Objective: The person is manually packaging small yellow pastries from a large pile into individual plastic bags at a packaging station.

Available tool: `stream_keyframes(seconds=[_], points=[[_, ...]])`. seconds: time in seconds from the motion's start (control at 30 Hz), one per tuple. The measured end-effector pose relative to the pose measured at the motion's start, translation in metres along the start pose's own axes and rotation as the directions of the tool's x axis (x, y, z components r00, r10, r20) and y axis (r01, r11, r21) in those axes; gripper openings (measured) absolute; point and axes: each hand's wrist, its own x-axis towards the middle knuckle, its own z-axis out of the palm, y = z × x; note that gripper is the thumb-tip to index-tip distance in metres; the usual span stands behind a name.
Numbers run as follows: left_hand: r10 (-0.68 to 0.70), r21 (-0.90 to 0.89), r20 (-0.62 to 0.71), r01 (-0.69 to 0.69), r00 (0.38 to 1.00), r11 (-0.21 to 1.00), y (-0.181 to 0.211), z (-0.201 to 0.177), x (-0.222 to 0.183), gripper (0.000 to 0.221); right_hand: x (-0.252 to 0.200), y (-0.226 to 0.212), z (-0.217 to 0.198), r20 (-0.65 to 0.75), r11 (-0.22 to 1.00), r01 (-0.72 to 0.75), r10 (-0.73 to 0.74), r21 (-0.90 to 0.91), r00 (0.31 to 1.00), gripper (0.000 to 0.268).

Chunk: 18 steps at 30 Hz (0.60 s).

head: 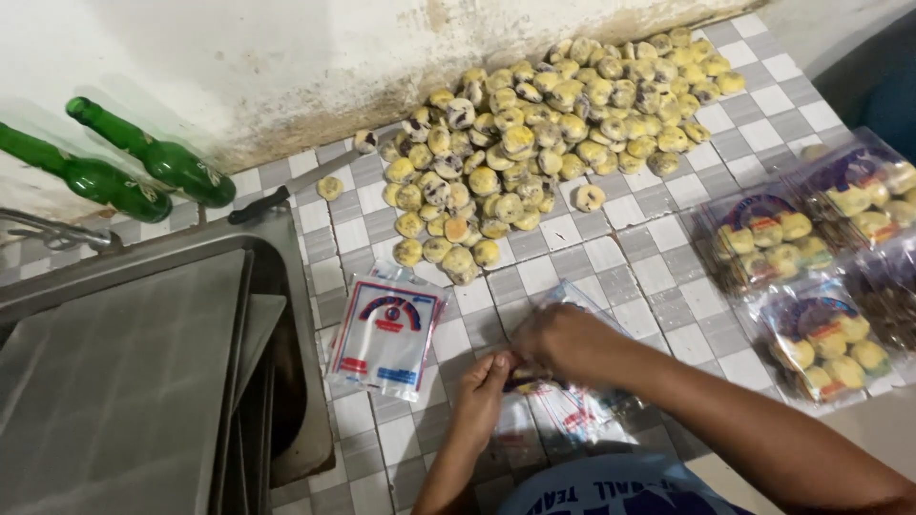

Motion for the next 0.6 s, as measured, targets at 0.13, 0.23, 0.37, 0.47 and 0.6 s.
stream_keyframes(seconds=[0.13,0.23,0.37,0.47,0.6], points=[[0.105,-0.120,0.079,-0.095,0.991,0.988,-0.010,-0.004,0.010,0.032,0.067,0.025,0.000,-0.163,0.981,-0.111,0.085,-0.159,0.983,0.019],[0.044,-0.194,0.089,-0.026,0.995,0.981,-0.005,-0.004,0.010,0.033,0.107,0.045,0.022,-0.277,0.925,-0.202,0.113,-0.321,0.954,0.044],[-0.052,-0.199,0.134,0.078,0.990,0.977,0.006,-0.006,0.004,0.032,0.108,0.061,0.055,-0.116,0.853,-0.226,0.194,-0.470,0.974,0.031],[-0.037,-0.208,0.154,0.069,0.987,0.976,0.007,-0.007,0.004,0.030,0.081,0.060,0.052,-0.199,0.919,-0.200,0.138,-0.338,0.970,0.020],[-0.128,-0.173,0.126,0.149,0.984,0.974,0.015,-0.005,0.001,0.031,0.032,0.021,-0.001,-0.222,0.866,-0.309,0.416,0.393,0.882,0.009]])
